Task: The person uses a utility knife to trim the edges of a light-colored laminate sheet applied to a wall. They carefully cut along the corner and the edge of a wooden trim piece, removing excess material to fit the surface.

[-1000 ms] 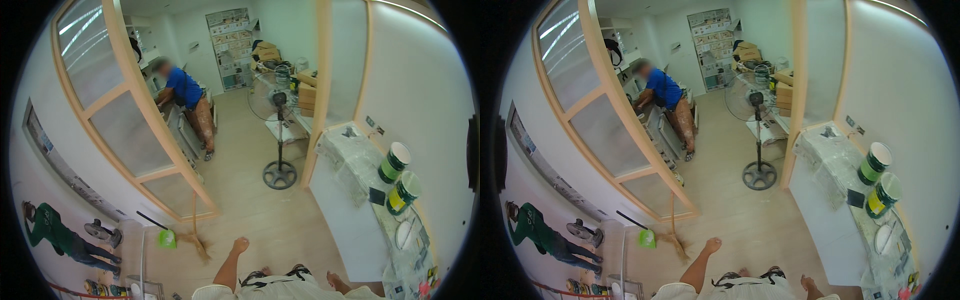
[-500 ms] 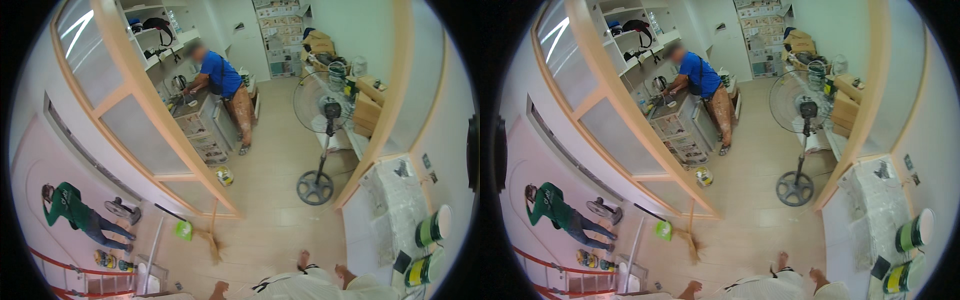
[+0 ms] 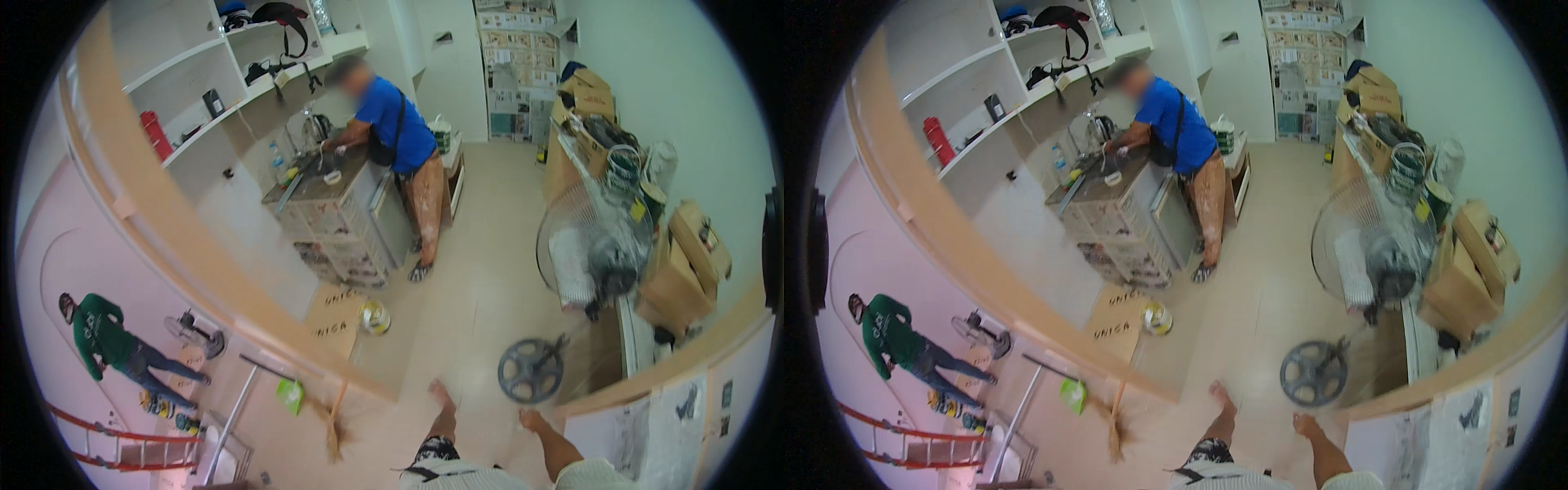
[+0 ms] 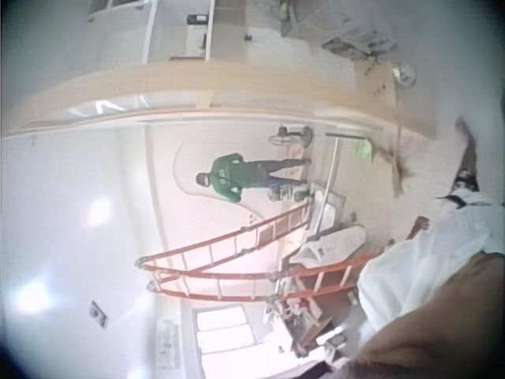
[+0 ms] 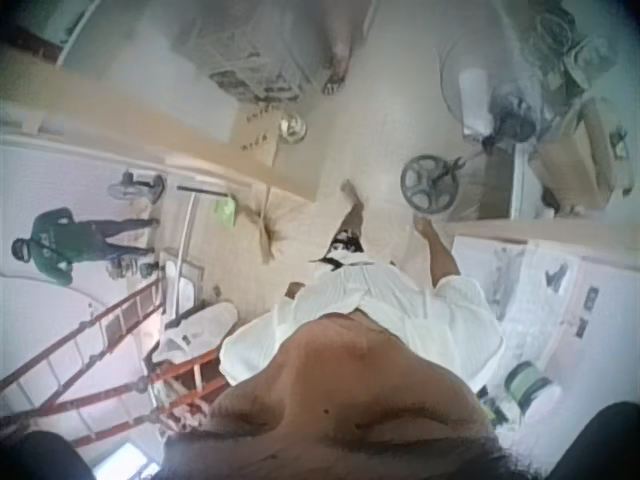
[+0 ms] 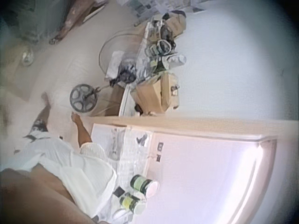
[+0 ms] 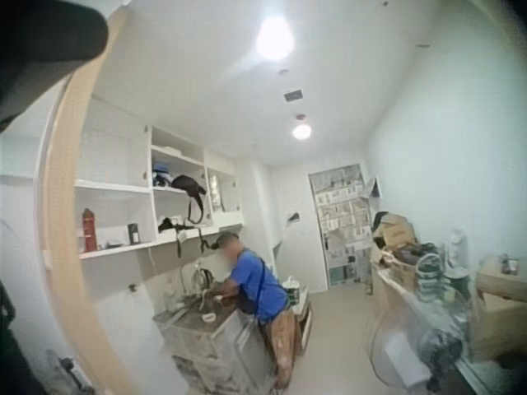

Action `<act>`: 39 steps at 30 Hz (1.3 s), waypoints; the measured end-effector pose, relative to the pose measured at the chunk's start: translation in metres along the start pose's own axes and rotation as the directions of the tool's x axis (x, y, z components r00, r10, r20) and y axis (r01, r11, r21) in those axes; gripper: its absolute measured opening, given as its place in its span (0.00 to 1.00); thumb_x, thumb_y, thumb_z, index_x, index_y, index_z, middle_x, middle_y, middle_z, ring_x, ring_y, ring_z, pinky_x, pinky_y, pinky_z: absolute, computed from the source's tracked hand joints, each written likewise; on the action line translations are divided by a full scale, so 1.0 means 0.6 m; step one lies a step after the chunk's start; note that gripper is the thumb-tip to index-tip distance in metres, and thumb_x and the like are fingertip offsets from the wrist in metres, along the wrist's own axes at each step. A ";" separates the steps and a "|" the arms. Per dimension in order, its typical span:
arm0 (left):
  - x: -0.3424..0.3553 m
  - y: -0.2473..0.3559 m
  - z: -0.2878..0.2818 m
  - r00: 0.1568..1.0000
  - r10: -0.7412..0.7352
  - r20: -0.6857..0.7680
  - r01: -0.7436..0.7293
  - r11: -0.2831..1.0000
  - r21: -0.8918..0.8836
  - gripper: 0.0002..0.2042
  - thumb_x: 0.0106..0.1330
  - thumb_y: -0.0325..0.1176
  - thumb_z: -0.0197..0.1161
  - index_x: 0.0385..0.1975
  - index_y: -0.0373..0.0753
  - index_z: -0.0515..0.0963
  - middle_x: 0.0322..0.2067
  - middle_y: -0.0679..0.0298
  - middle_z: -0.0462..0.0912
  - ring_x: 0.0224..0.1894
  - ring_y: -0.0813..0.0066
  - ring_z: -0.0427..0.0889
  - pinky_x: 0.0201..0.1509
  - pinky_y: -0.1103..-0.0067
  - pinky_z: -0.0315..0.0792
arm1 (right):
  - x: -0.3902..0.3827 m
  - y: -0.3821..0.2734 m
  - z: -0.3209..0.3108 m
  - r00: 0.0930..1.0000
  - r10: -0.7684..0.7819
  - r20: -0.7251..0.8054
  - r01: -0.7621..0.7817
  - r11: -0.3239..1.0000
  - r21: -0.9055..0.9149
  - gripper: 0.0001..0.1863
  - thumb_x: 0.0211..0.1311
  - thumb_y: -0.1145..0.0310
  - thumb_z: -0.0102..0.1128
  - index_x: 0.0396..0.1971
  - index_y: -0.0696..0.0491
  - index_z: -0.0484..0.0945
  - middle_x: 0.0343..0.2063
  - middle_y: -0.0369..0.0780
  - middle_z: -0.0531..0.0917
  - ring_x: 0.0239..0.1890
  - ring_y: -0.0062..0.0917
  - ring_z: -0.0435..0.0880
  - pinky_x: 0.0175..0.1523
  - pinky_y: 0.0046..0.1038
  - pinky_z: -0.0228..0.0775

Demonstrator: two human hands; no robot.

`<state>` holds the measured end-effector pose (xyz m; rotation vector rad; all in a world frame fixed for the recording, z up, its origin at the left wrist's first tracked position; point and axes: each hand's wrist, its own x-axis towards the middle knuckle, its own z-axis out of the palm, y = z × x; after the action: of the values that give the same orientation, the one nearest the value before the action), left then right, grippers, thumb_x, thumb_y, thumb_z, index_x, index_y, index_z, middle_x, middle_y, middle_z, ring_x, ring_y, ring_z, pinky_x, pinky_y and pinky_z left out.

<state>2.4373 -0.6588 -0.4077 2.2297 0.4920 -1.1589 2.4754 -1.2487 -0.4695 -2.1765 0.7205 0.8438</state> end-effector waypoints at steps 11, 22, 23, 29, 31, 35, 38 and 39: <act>0.434 0.699 -0.375 0.851 0.435 -0.292 -0.390 0.898 0.203 0.17 0.69 0.44 0.55 0.45 0.42 0.86 0.43 0.56 0.89 0.49 0.51 0.86 0.55 0.64 0.79 | 0.365 -0.168 -0.201 0.940 0.155 0.305 -0.069 0.959 -0.274 0.40 0.73 0.36 0.41 0.58 0.61 0.78 0.54 0.58 0.82 0.52 0.52 0.84 0.59 0.45 0.75; 0.662 0.897 -0.533 0.533 0.580 -0.616 -0.547 0.792 0.273 0.15 0.69 0.39 0.58 0.47 0.38 0.83 0.43 0.53 0.86 0.50 0.44 0.80 0.57 0.53 0.72 | 0.732 -0.642 -0.561 0.944 0.200 0.264 -0.104 0.935 -0.339 0.36 0.65 0.44 0.52 0.57 0.61 0.80 0.59 0.56 0.81 0.65 0.51 0.77 0.67 0.47 0.71; 0.659 0.870 -0.534 0.885 0.242 -0.398 -0.193 0.968 0.158 0.15 0.70 0.39 0.58 0.50 0.38 0.83 0.41 0.54 0.87 0.47 0.41 0.82 0.55 0.52 0.75 | 0.767 -0.678 -0.592 0.939 0.180 0.293 -0.049 0.913 -0.405 0.34 0.65 0.45 0.53 0.58 0.59 0.80 0.58 0.55 0.82 0.63 0.50 0.80 0.64 0.49 0.73; 0.559 0.879 -0.471 0.957 -0.263 -0.121 0.212 0.922 -0.323 0.15 0.64 0.33 0.66 0.50 0.42 0.84 0.47 0.60 0.86 0.43 0.59 0.85 0.51 0.63 0.80 | 0.956 -0.879 -0.776 0.916 0.203 0.346 0.024 0.833 -0.552 0.40 0.66 0.35 0.50 0.60 0.58 0.79 0.61 0.55 0.79 0.65 0.52 0.76 0.67 0.49 0.72; 0.524 0.905 -0.457 0.958 -0.274 -0.089 0.222 0.898 -0.379 0.16 0.62 0.31 0.68 0.50 0.43 0.85 0.49 0.62 0.86 0.42 0.64 0.86 0.49 0.66 0.82 | 0.998 -0.933 -0.814 0.919 0.199 0.341 0.037 0.817 -0.575 0.44 0.69 0.29 0.40 0.65 0.54 0.75 0.66 0.52 0.75 0.69 0.51 0.73 0.72 0.49 0.66; 0.542 0.976 -0.441 0.955 -0.115 -0.272 -0.033 0.873 -0.486 0.17 0.61 0.30 0.70 0.51 0.45 0.85 0.47 0.65 0.87 0.36 0.75 0.88 0.42 0.73 0.83 | 1.057 -1.008 -0.837 0.894 0.250 0.371 0.031 0.791 -0.611 0.45 0.72 0.29 0.34 0.69 0.52 0.72 0.70 0.51 0.70 0.74 0.47 0.66 0.77 0.50 0.56; 0.603 1.045 -0.454 0.916 -0.107 -0.387 -0.143 0.815 -0.562 0.16 0.65 0.32 0.66 0.53 0.44 0.84 0.41 0.62 0.89 0.34 0.72 0.87 0.37 0.72 0.82 | 1.085 -1.043 -0.819 0.884 0.250 0.395 0.062 0.775 -0.629 0.48 0.71 0.27 0.31 0.69 0.55 0.72 0.70 0.52 0.70 0.75 0.49 0.64 0.77 0.49 0.58; 0.625 1.068 -0.467 0.908 -0.123 -0.402 -0.153 0.794 -0.589 0.15 0.67 0.32 0.65 0.53 0.43 0.83 0.40 0.60 0.89 0.34 0.70 0.87 0.37 0.71 0.82 | 1.091 -1.053 -0.811 0.877 0.207 0.433 0.116 0.784 -0.609 0.48 0.72 0.27 0.30 0.68 0.55 0.72 0.70 0.52 0.70 0.74 0.49 0.64 0.77 0.49 0.58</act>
<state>3.1751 -0.9503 -0.3856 1.8707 0.8809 -0.3856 3.4971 -1.3867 -0.4308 -2.3336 0.2457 1.7796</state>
